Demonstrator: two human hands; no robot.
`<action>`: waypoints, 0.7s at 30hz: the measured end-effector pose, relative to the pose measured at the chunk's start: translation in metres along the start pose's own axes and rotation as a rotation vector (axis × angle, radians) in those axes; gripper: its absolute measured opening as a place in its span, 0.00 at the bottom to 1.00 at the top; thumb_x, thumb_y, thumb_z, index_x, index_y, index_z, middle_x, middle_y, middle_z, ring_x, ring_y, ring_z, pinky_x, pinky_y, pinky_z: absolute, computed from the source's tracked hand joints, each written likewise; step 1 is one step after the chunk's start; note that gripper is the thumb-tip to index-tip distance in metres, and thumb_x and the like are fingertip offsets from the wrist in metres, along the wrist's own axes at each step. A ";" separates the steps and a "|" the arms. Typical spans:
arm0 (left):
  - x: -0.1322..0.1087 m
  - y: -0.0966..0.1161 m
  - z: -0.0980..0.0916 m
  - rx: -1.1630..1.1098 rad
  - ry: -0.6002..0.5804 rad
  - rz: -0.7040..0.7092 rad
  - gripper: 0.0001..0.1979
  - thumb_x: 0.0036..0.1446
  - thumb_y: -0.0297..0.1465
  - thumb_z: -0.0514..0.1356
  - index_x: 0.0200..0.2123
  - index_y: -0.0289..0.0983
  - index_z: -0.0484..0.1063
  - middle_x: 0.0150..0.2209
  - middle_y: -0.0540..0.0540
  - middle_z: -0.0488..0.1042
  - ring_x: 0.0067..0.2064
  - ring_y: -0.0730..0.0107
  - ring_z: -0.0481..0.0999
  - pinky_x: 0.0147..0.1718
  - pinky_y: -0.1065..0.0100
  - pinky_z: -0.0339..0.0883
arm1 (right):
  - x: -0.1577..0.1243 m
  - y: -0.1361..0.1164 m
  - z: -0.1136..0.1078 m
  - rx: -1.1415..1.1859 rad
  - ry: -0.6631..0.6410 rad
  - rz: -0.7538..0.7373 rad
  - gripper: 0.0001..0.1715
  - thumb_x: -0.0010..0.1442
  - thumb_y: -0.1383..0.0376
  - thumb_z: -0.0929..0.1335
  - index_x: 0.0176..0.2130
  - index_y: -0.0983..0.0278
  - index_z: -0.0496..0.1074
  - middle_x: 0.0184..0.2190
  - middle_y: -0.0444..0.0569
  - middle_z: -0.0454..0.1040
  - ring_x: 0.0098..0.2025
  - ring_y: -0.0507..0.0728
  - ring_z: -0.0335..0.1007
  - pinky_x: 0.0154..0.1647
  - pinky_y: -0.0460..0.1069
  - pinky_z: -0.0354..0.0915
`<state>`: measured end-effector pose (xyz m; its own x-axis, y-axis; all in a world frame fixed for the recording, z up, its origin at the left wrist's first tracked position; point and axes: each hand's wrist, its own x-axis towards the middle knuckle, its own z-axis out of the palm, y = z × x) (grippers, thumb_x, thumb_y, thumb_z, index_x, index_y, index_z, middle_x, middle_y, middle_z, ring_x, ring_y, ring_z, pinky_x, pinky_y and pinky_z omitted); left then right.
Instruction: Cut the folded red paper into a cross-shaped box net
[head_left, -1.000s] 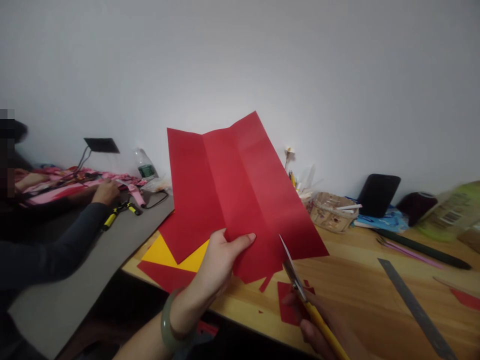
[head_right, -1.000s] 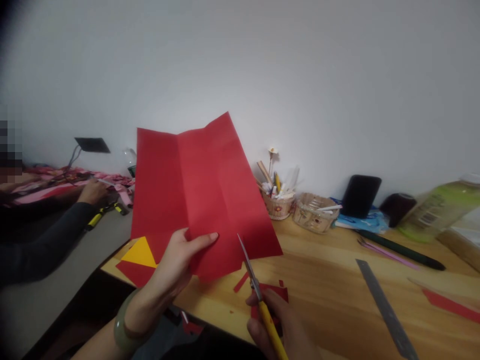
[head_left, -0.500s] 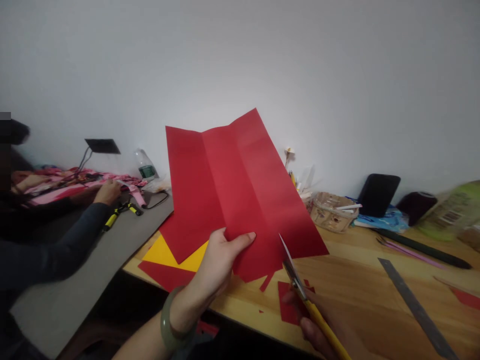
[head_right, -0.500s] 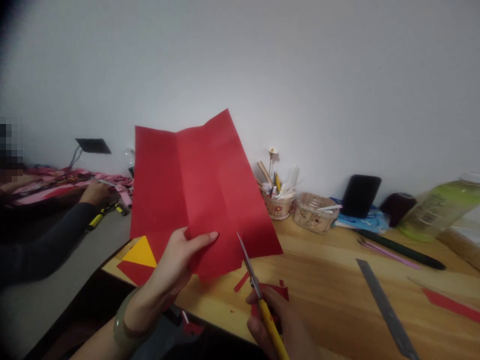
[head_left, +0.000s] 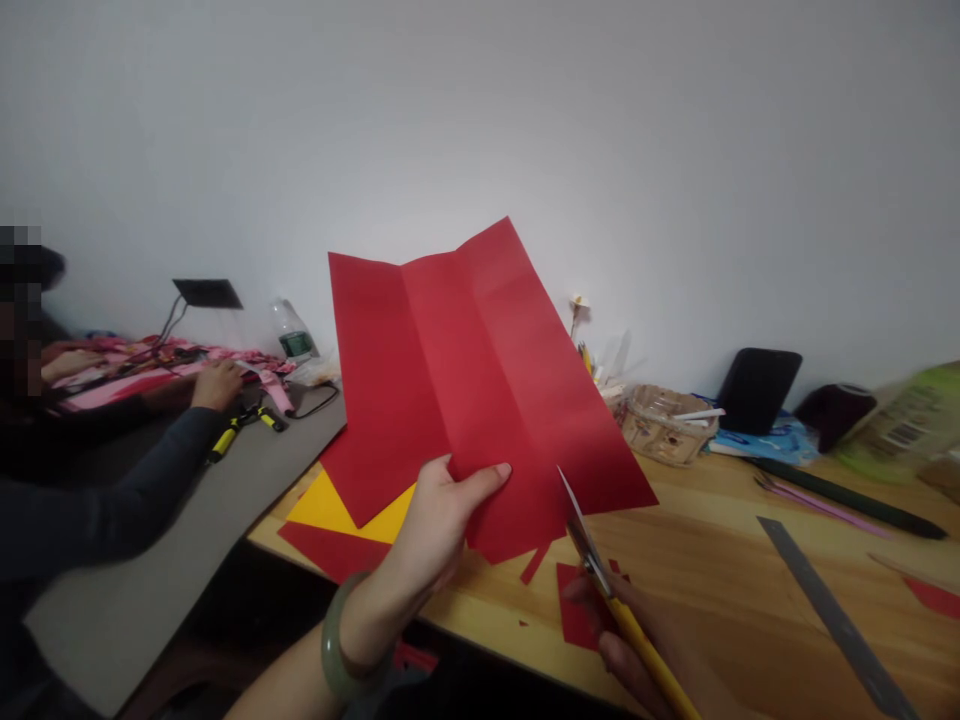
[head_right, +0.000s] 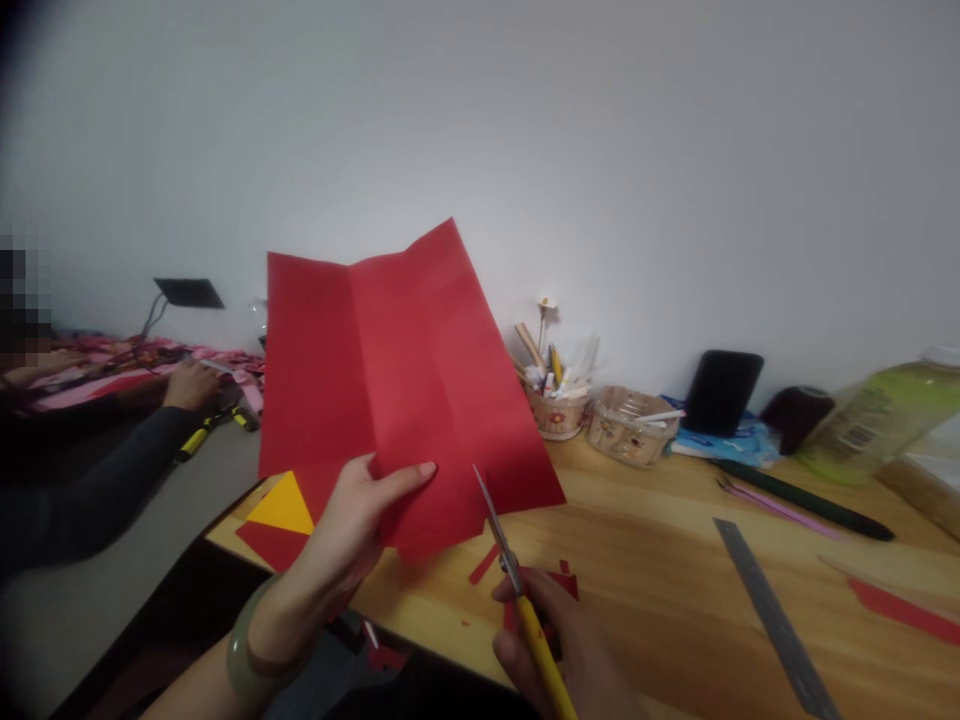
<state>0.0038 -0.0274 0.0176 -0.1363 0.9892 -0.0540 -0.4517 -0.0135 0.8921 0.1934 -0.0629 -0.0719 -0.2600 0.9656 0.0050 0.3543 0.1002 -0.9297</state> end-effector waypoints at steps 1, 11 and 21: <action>0.000 0.000 0.000 -0.003 0.003 0.002 0.10 0.39 0.28 0.69 0.29 0.32 0.78 0.28 0.43 0.80 0.29 0.63 0.79 0.30 0.67 0.72 | 0.000 0.001 0.001 0.005 -0.002 0.004 0.20 0.55 0.48 0.66 0.39 0.59 0.70 0.24 0.47 0.69 0.23 0.55 0.66 0.23 0.47 0.64; 0.000 0.001 0.002 0.004 0.011 -0.020 0.12 0.37 0.29 0.70 0.29 0.32 0.78 0.28 0.42 0.79 0.29 0.61 0.79 0.32 0.65 0.72 | 0.000 -0.007 -0.002 -0.031 0.015 -0.063 0.22 0.55 0.47 0.63 0.37 0.60 0.71 0.21 0.45 0.67 0.21 0.55 0.64 0.22 0.47 0.62; -0.001 0.002 0.004 -0.019 0.014 -0.019 0.11 0.37 0.29 0.70 0.28 0.33 0.78 0.26 0.43 0.79 0.28 0.62 0.79 0.30 0.66 0.72 | -0.004 -0.016 -0.002 -0.091 0.089 -0.064 0.24 0.56 0.45 0.63 0.36 0.61 0.70 0.21 0.43 0.65 0.20 0.52 0.58 0.23 0.46 0.59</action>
<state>0.0072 -0.0277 0.0210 -0.1393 0.9872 -0.0776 -0.4713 0.0028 0.8820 0.1902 -0.0679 -0.0564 -0.2052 0.9736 0.0995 0.4210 0.1796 -0.8891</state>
